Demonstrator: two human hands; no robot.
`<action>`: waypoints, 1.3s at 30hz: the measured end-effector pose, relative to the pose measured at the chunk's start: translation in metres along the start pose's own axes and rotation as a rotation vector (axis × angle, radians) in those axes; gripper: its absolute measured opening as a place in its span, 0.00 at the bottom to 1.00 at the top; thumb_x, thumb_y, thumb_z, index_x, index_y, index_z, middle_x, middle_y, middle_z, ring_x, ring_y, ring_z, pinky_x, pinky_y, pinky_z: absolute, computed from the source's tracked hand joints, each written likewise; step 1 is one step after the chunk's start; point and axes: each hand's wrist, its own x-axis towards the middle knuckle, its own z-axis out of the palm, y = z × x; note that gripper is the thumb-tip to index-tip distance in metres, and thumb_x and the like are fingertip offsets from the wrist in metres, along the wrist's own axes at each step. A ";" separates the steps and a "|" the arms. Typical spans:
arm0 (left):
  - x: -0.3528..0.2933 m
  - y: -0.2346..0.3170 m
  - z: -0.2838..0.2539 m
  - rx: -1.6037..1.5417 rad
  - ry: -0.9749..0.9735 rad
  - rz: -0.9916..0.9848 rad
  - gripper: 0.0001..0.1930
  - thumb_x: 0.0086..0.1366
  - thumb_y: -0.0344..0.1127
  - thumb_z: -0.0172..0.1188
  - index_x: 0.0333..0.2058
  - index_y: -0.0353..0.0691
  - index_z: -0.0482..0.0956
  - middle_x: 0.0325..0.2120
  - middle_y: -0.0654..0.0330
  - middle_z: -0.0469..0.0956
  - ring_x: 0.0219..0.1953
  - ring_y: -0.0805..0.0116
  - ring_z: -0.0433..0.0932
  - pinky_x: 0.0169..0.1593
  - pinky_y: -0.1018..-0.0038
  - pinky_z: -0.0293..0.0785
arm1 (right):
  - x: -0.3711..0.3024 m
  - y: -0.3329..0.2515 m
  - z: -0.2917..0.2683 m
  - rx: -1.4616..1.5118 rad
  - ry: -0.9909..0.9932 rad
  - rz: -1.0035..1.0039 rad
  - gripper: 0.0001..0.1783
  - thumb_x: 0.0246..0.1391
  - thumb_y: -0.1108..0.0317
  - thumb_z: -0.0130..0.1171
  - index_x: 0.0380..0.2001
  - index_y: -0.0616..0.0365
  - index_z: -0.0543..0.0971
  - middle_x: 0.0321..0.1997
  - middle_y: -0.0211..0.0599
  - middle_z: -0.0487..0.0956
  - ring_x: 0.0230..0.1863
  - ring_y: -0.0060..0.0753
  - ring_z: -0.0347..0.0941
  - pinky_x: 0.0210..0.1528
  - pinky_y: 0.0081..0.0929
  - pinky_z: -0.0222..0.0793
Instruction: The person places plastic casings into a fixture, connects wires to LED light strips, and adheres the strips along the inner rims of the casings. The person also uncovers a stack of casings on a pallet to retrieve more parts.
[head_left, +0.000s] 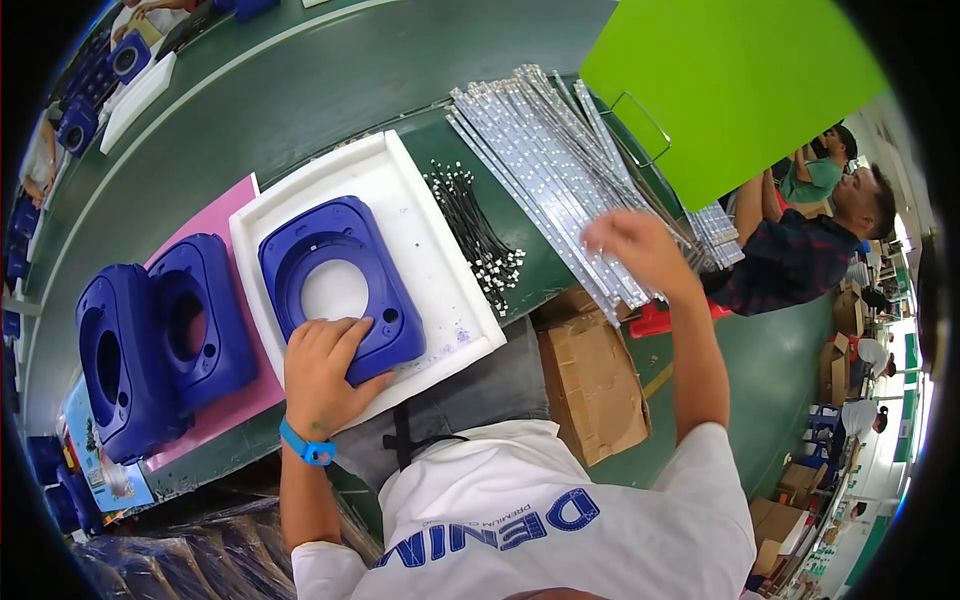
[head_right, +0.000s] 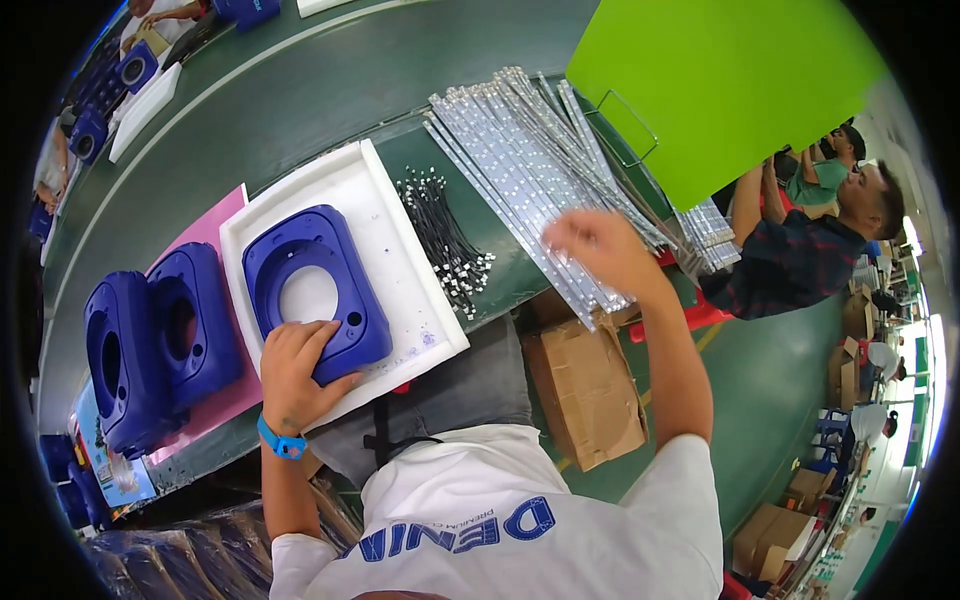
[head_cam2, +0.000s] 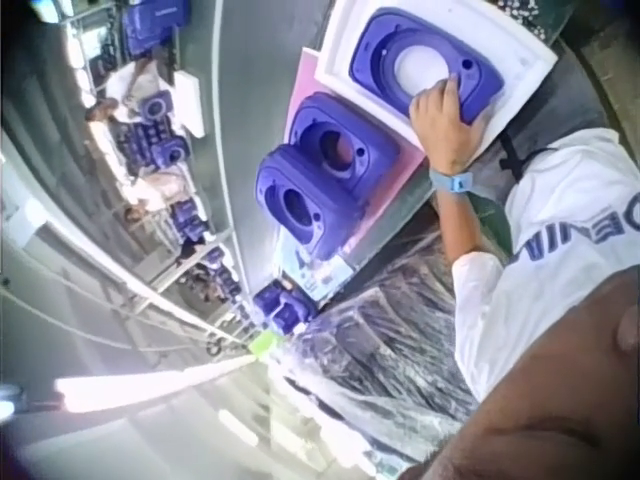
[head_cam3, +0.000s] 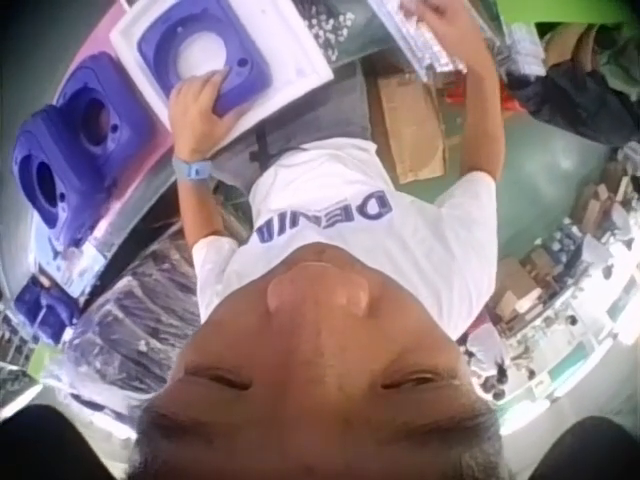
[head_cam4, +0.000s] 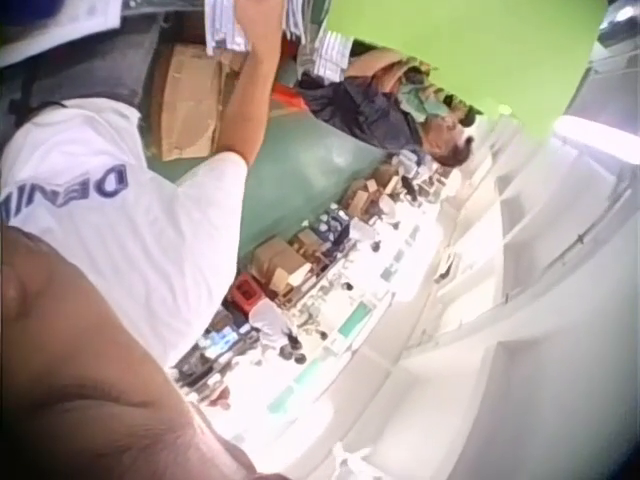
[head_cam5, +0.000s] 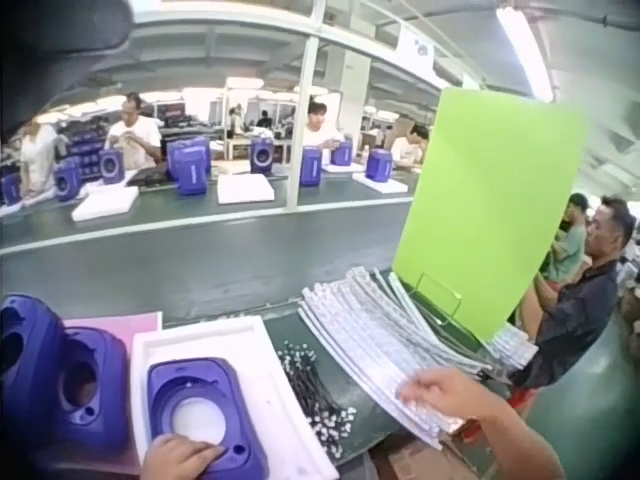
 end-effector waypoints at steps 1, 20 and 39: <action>-0.001 -0.001 0.000 -0.007 -0.006 -0.015 0.34 0.43 0.41 0.80 0.51 0.38 0.82 0.46 0.55 0.82 0.47 0.50 0.78 0.57 0.55 0.70 | 0.029 0.013 -0.006 -0.163 0.130 -0.018 0.14 0.65 0.62 0.62 0.35 0.64 0.85 0.32 0.38 0.85 0.35 0.27 0.80 0.40 0.28 0.75; 0.002 -0.016 0.000 -0.117 0.006 0.000 0.33 0.43 0.42 0.79 0.50 0.39 0.83 0.44 0.52 0.81 0.45 0.49 0.79 0.55 0.54 0.71 | 0.152 0.075 0.002 -0.973 0.589 -0.081 0.08 0.65 0.63 0.58 0.37 0.56 0.78 0.33 0.49 0.84 0.37 0.58 0.82 0.36 0.52 0.76; 0.031 0.005 -0.014 -0.922 0.698 -0.413 0.25 0.79 0.37 0.54 0.66 0.24 0.67 0.45 0.49 0.85 0.36 0.71 0.83 0.45 0.75 0.78 | -0.031 -0.104 0.218 -0.007 0.190 -0.563 0.17 0.51 0.73 0.73 0.46 0.61 0.84 0.35 0.44 0.84 0.32 0.44 0.80 0.33 0.35 0.76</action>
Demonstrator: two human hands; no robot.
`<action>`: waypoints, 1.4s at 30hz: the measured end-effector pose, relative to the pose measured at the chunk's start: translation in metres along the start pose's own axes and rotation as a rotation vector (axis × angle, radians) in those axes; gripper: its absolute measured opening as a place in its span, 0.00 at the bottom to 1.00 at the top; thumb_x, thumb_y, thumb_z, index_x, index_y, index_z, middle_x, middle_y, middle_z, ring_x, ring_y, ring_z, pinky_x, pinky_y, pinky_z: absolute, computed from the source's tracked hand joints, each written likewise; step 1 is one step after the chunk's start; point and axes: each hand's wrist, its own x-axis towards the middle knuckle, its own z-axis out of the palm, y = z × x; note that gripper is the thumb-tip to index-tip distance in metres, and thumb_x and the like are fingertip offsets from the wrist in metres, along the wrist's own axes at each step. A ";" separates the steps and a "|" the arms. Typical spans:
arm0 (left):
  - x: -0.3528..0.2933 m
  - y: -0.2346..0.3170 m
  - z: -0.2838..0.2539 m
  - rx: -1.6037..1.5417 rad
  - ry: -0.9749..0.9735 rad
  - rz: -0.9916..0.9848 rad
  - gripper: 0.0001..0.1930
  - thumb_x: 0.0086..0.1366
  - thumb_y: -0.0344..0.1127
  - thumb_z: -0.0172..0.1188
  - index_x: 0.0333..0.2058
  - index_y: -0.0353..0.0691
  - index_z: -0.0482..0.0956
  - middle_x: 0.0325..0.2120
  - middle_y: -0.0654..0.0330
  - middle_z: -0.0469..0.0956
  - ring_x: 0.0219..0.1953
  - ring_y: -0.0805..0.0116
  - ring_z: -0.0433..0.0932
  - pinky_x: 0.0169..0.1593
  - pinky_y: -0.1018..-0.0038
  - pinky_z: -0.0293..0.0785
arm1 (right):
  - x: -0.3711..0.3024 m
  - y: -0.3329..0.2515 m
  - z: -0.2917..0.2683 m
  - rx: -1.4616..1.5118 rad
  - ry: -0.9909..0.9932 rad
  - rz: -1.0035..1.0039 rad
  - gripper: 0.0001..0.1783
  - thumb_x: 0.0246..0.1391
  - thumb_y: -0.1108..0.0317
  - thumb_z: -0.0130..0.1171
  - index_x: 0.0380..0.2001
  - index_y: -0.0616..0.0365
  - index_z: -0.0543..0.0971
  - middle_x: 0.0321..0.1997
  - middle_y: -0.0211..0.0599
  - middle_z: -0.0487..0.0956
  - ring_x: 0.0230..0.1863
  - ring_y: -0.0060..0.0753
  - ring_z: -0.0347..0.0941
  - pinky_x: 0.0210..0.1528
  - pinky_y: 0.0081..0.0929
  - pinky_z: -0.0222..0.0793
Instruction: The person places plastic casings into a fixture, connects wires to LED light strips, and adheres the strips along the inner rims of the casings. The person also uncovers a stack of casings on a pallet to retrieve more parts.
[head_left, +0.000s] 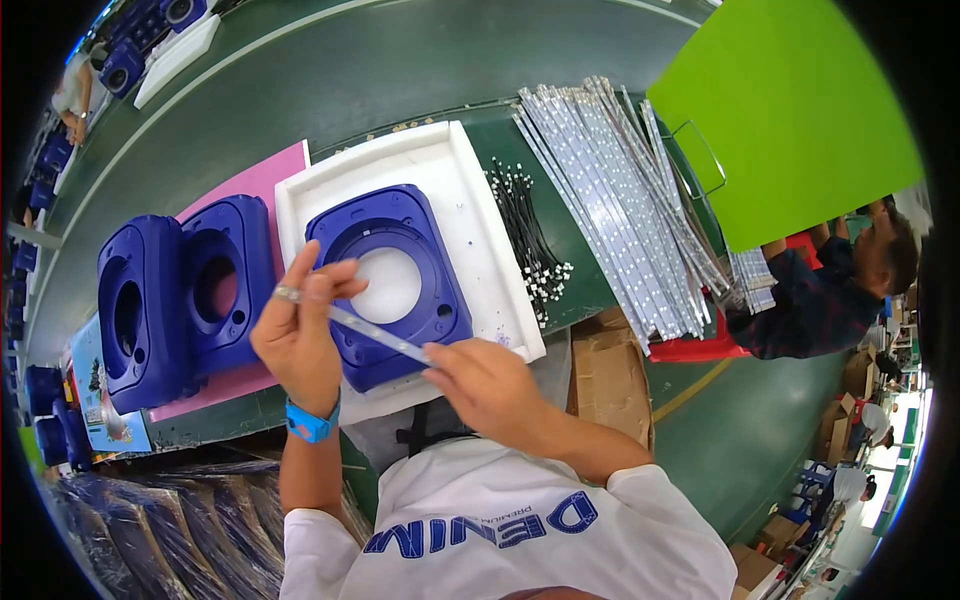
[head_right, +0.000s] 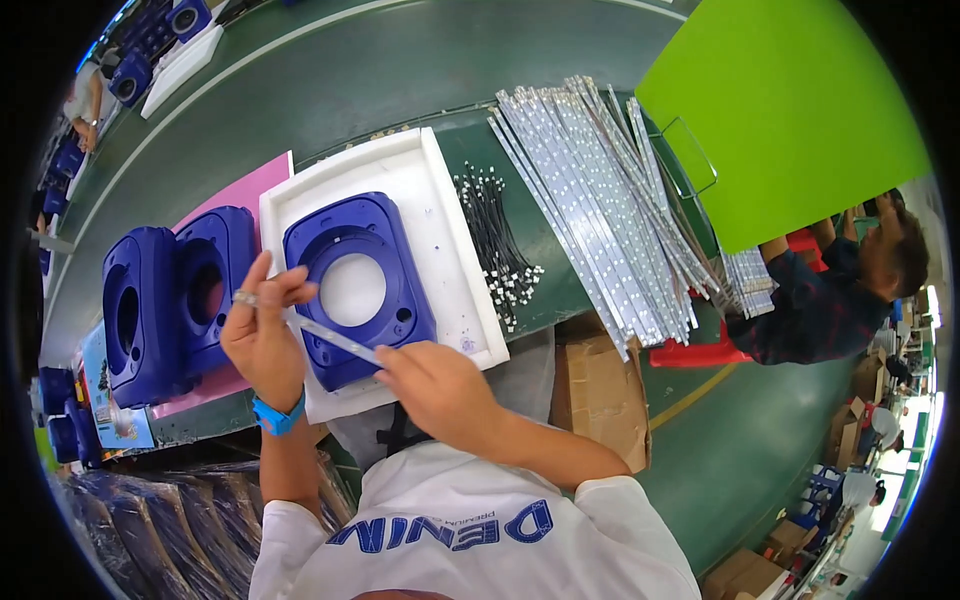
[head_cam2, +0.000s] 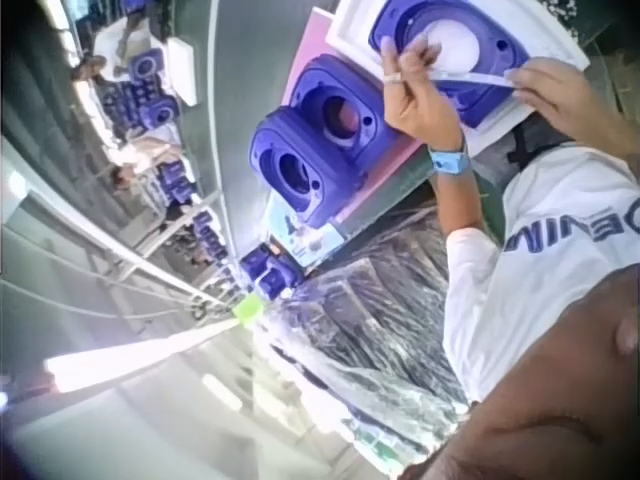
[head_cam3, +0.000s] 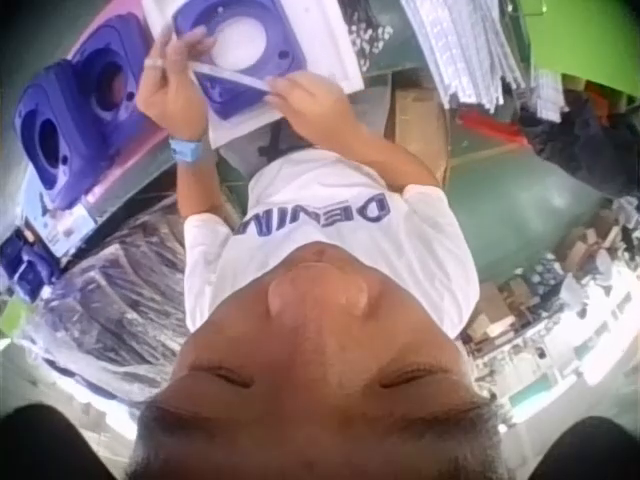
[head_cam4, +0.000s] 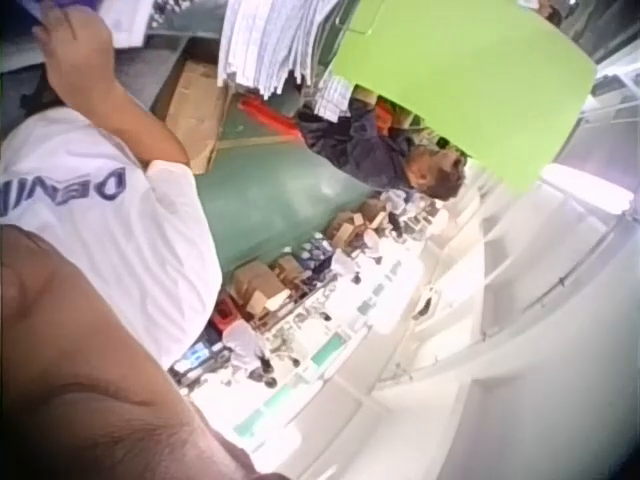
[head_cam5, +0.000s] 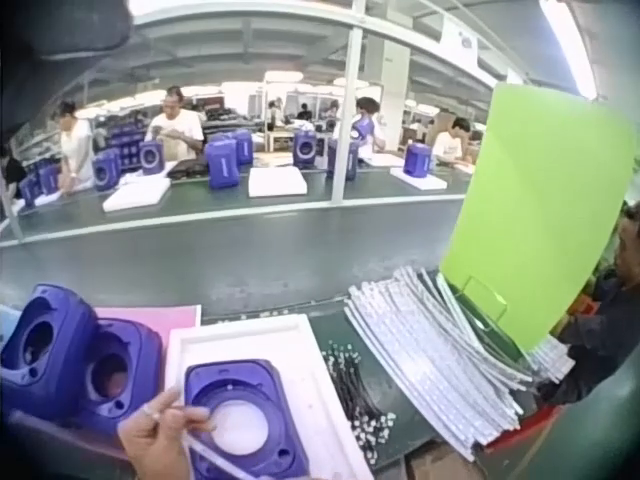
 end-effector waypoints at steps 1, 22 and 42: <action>0.004 0.000 -0.010 0.060 0.064 0.017 0.25 0.81 0.36 0.51 0.67 0.23 0.66 0.40 0.51 0.86 0.28 0.76 0.82 0.38 0.79 0.78 | 0.002 -0.006 0.002 0.011 -0.045 -0.006 0.18 0.52 0.72 0.73 0.46 0.61 0.84 0.36 0.45 0.84 0.33 0.45 0.81 0.34 0.34 0.77; -0.006 -0.038 -0.050 0.054 -0.320 -0.385 0.18 0.75 0.28 0.57 0.61 0.30 0.77 0.28 0.58 0.85 0.20 0.85 0.69 0.24 0.84 0.64 | 0.074 0.189 -0.037 -0.495 -0.107 0.451 0.14 0.60 0.59 0.67 0.34 0.61 0.82 0.31 0.43 0.82 0.34 0.45 0.79 0.38 0.41 0.73; 0.008 -0.028 -0.061 0.014 -0.388 -0.492 0.21 0.81 0.36 0.49 0.64 0.28 0.73 0.32 0.54 0.87 0.20 0.79 0.76 0.25 0.82 0.70 | 0.065 0.179 -0.052 -0.176 0.169 0.569 0.11 0.60 0.66 0.69 0.30 0.65 0.84 0.23 0.32 0.82 0.25 0.17 0.73 0.29 0.23 0.69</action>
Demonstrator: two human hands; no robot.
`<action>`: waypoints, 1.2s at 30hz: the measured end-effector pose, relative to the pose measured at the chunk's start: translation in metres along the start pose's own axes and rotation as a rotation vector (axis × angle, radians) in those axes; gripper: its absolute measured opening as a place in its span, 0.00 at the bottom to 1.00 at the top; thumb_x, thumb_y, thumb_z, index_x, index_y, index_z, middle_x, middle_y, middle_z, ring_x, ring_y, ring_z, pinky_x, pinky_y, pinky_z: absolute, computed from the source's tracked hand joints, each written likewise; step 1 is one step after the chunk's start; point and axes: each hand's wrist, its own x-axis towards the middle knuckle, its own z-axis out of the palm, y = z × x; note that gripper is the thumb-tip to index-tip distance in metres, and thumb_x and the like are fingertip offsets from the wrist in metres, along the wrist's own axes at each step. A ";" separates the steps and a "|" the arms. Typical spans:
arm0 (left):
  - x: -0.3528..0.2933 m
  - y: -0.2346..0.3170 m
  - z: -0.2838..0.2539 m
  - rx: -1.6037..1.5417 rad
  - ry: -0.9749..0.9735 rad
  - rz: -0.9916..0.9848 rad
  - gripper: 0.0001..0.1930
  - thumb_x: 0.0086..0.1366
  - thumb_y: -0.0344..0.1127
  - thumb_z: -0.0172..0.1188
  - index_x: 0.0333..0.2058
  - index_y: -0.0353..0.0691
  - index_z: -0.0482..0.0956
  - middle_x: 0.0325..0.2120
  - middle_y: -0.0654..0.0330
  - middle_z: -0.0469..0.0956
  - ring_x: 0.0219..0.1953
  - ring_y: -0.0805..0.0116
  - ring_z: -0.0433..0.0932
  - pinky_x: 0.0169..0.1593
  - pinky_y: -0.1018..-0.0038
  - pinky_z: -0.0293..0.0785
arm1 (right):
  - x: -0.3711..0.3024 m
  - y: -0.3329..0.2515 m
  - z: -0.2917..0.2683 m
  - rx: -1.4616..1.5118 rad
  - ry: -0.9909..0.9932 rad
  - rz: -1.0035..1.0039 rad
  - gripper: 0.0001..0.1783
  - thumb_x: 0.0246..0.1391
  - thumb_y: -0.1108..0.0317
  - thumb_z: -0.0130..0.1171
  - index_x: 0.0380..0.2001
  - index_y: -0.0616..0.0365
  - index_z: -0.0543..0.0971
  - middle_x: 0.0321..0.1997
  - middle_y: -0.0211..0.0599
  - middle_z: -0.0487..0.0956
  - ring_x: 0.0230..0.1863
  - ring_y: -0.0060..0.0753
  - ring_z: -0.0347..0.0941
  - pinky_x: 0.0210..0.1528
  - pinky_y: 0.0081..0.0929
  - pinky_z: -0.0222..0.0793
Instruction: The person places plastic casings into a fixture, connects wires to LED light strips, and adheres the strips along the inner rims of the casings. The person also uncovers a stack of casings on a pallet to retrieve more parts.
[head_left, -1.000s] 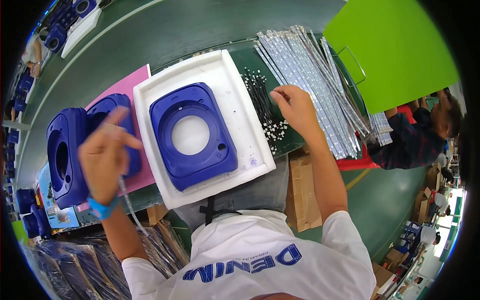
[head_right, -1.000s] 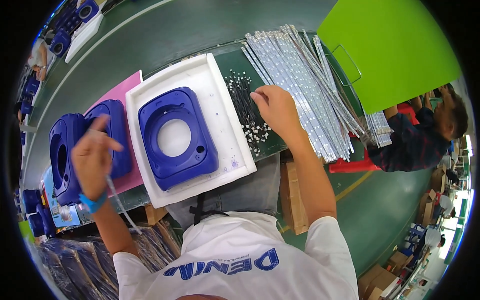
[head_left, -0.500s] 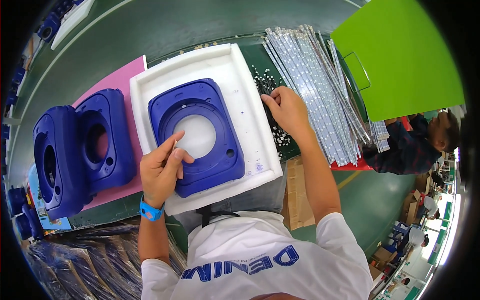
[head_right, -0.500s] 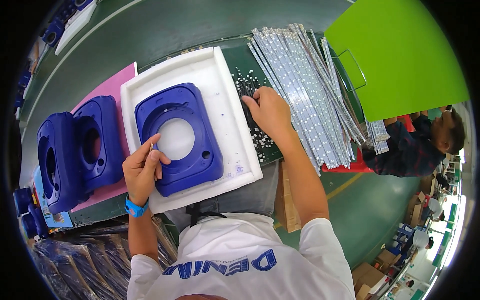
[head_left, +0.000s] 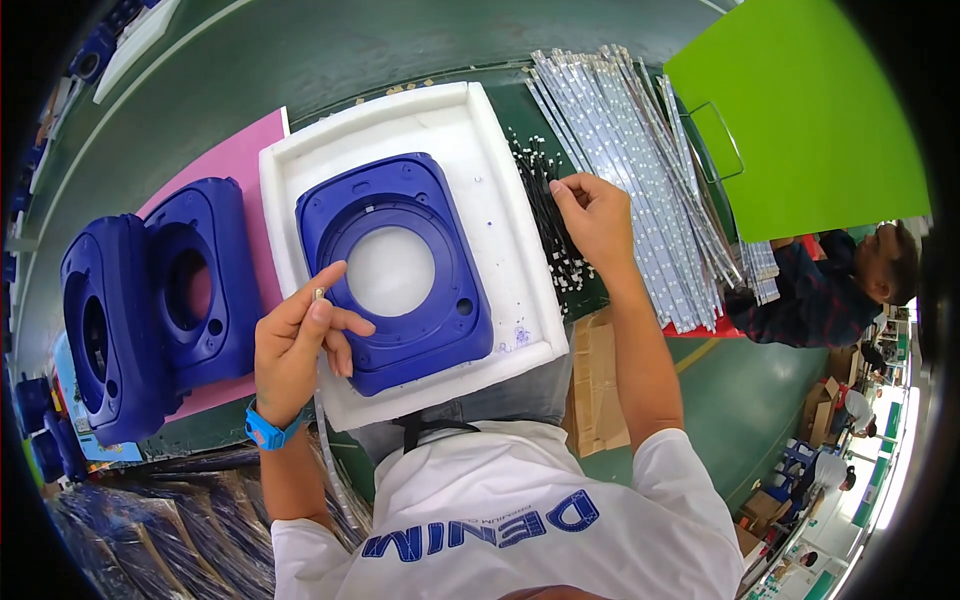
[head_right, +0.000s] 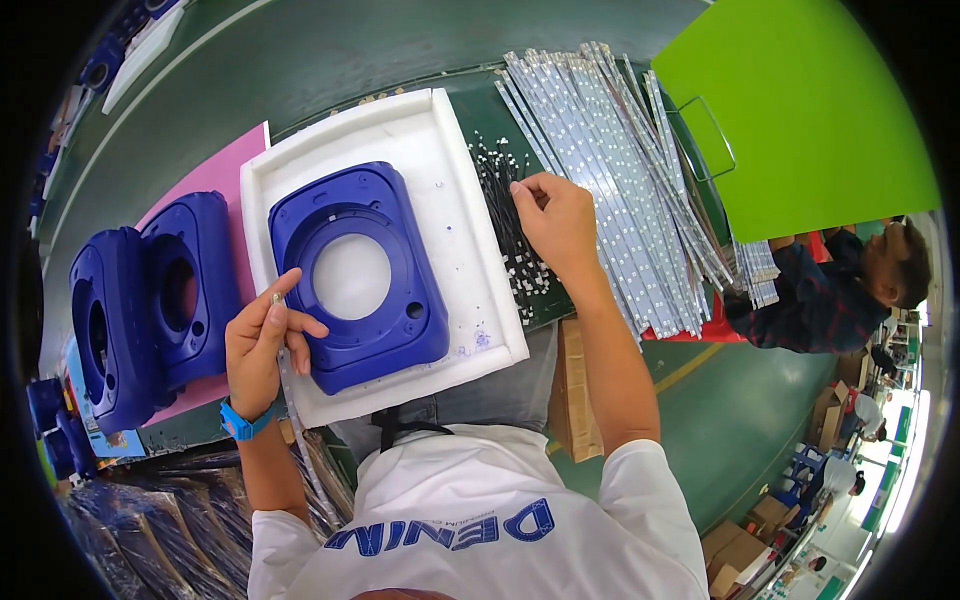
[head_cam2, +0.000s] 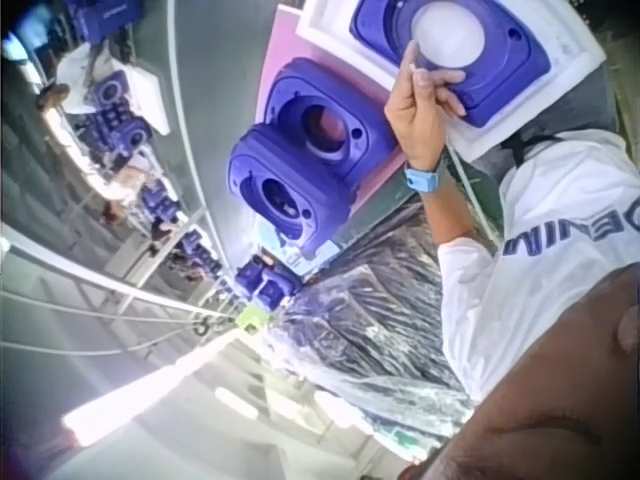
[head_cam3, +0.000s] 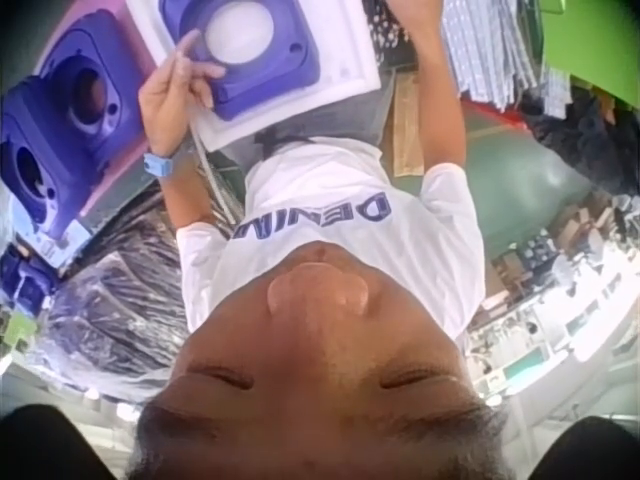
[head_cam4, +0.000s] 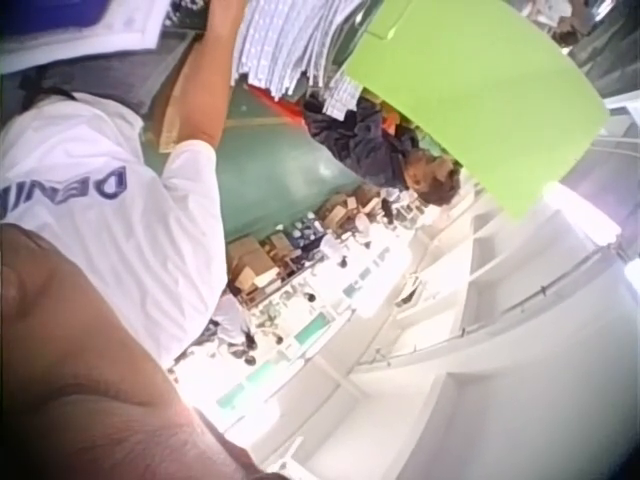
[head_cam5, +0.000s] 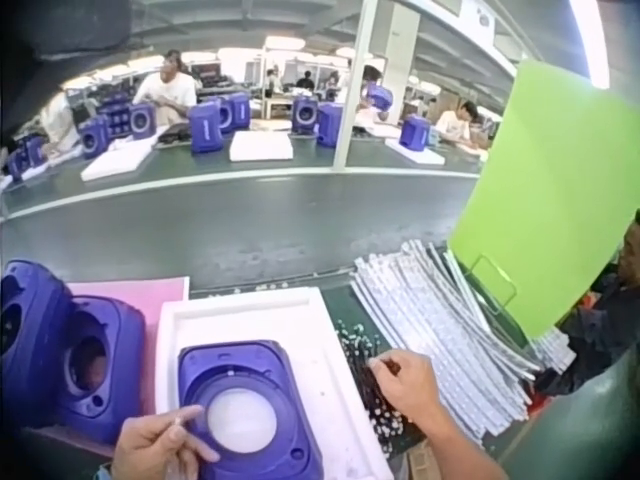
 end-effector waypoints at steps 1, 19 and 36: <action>0.000 -0.001 0.002 -0.015 -0.001 -0.001 0.21 0.81 0.36 0.48 0.64 0.28 0.73 0.33 0.54 0.87 0.20 0.79 0.76 0.25 0.82 0.70 | 0.000 0.004 0.000 0.000 0.000 0.002 0.11 0.60 0.66 0.69 0.30 0.65 0.84 0.23 0.32 0.82 0.25 0.17 0.73 0.29 0.23 0.69; 0.005 -0.019 0.007 0.028 0.090 0.066 0.22 0.81 0.38 0.49 0.63 0.27 0.73 0.33 0.52 0.87 0.19 0.80 0.75 0.19 0.86 0.66 | 0.033 -0.013 0.002 -0.373 -0.213 -0.118 0.14 0.59 0.59 0.67 0.29 0.61 0.83 0.31 0.45 0.82 0.35 0.51 0.79 0.39 0.45 0.74; 0.003 -0.022 0.006 -0.025 0.090 0.076 0.21 0.81 0.36 0.49 0.63 0.27 0.73 0.34 0.52 0.87 0.20 0.79 0.76 0.20 0.85 0.67 | 0.029 -0.008 -0.002 -0.168 -0.138 -0.037 0.16 0.62 0.60 0.68 0.32 0.65 0.83 0.21 0.36 0.79 0.24 0.25 0.74 0.30 0.28 0.69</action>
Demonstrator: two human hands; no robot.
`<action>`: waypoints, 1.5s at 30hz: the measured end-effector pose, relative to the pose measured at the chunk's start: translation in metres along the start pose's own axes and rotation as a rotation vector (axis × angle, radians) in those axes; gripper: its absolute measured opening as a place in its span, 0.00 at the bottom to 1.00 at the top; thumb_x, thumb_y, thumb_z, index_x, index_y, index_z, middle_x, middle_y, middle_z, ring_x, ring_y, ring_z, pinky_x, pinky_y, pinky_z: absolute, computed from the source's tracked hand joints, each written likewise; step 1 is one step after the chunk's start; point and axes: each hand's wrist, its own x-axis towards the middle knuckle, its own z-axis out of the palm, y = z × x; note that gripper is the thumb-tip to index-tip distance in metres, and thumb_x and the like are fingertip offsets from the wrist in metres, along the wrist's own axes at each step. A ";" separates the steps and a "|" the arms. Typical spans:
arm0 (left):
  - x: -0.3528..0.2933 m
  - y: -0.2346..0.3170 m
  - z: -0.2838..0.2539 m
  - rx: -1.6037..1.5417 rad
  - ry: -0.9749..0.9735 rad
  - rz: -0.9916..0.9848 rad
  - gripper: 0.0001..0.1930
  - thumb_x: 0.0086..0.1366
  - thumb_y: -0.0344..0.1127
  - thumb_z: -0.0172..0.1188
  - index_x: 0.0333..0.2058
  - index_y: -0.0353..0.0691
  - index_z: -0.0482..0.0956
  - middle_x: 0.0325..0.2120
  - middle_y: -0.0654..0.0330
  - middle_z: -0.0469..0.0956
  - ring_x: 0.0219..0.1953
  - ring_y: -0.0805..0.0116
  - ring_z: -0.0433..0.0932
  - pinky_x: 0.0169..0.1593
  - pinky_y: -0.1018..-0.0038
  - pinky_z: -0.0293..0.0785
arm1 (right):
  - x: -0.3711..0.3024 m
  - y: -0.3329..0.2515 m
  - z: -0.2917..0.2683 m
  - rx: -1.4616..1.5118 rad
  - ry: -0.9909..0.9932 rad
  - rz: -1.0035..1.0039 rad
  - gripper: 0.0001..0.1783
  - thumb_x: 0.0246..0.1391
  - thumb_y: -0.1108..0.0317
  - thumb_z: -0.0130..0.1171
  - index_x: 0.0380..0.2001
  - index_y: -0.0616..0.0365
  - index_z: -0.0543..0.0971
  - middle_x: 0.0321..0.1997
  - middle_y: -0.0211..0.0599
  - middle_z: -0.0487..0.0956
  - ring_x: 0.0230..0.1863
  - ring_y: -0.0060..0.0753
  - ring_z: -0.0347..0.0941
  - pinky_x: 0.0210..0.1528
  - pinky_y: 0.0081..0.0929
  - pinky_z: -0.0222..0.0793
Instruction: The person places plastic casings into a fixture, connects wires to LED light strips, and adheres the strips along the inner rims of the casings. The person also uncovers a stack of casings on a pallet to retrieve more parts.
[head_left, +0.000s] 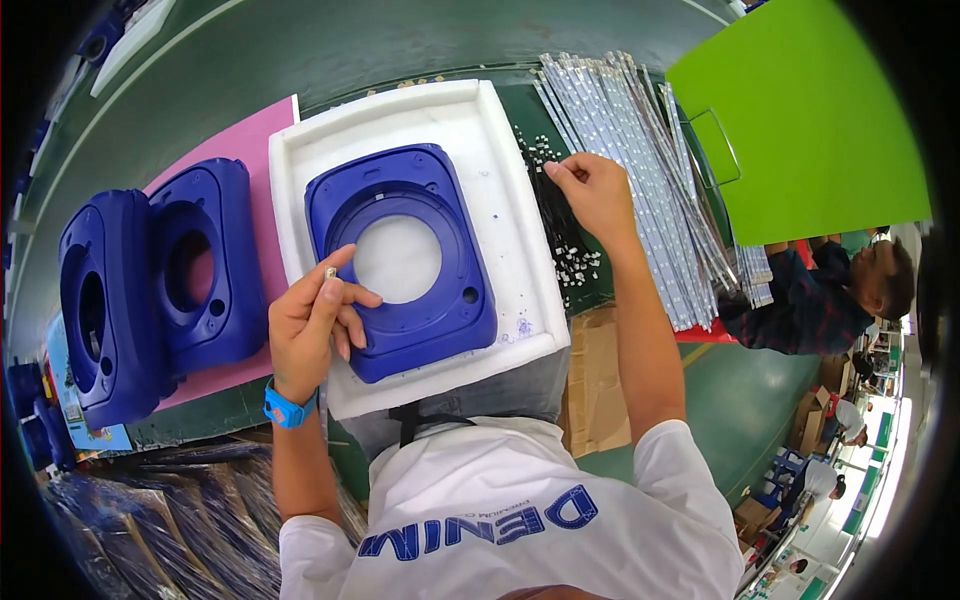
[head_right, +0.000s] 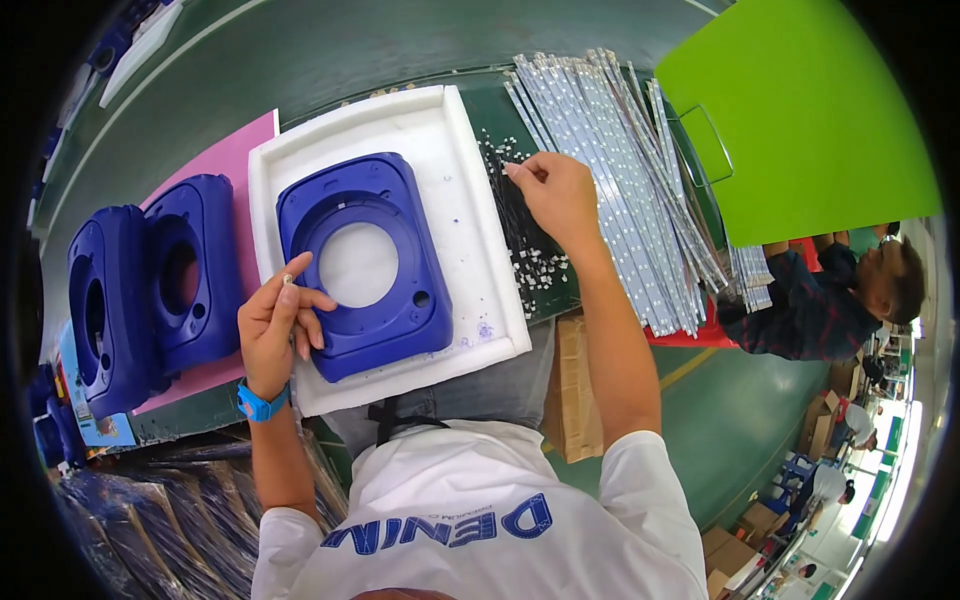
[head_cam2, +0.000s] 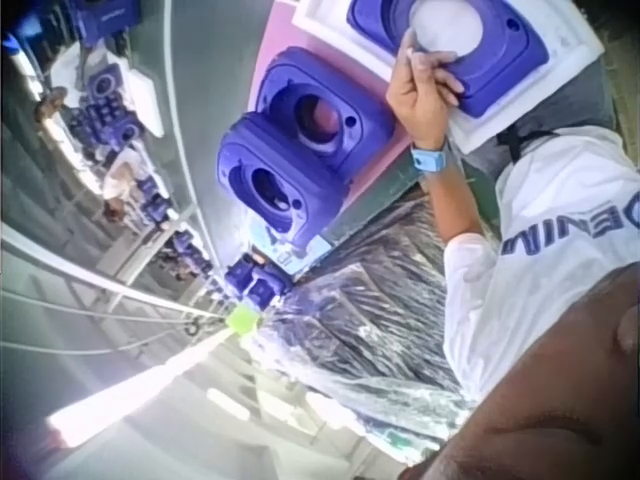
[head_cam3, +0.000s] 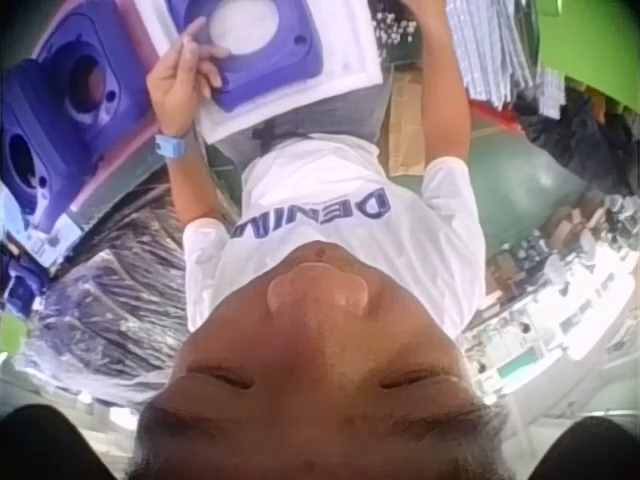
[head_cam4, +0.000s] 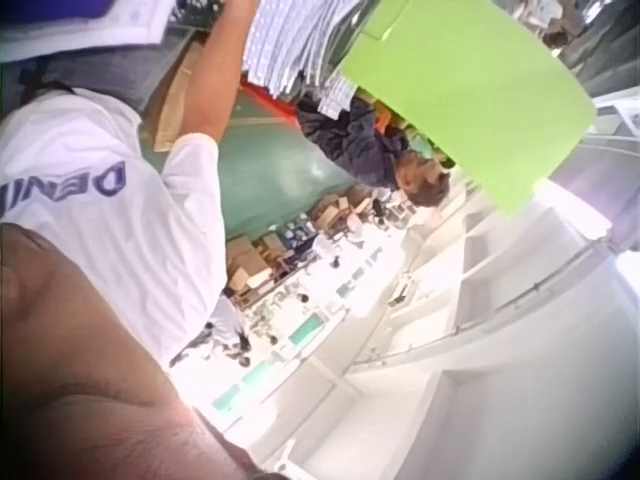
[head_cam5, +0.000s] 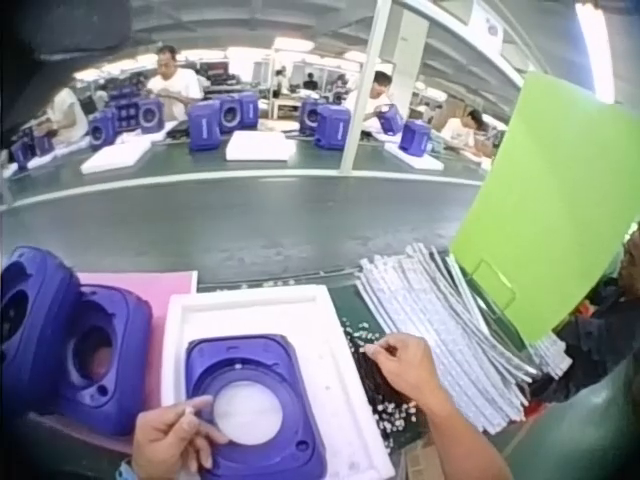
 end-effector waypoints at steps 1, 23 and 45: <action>0.001 0.000 0.000 -0.007 -0.013 0.007 0.21 0.81 0.36 0.49 0.63 0.27 0.73 0.34 0.52 0.87 0.20 0.79 0.76 0.20 0.85 0.67 | 0.000 0.004 -0.001 -0.002 0.002 0.002 0.16 0.62 0.60 0.68 0.32 0.65 0.83 0.21 0.36 0.79 0.24 0.25 0.74 0.30 0.28 0.69; -0.012 0.050 0.017 -0.015 -0.203 -0.020 0.16 0.76 0.27 0.55 0.57 0.26 0.80 0.30 0.59 0.79 0.31 0.72 0.83 0.37 0.79 0.80 | -0.078 -0.119 -0.041 0.690 -0.257 0.151 0.05 0.64 0.72 0.63 0.39 0.63 0.81 0.21 0.25 0.79 0.21 0.13 0.71 0.25 0.16 0.63; -0.032 0.021 0.032 0.056 -0.028 0.136 0.13 0.69 0.22 0.64 0.50 0.33 0.86 0.34 0.58 0.80 0.37 0.72 0.82 0.40 0.77 0.85 | -0.130 -0.147 0.039 0.665 -0.318 -0.298 0.04 0.59 0.79 0.63 0.37 0.67 0.79 0.23 0.34 0.83 0.22 0.15 0.78 0.25 0.17 0.72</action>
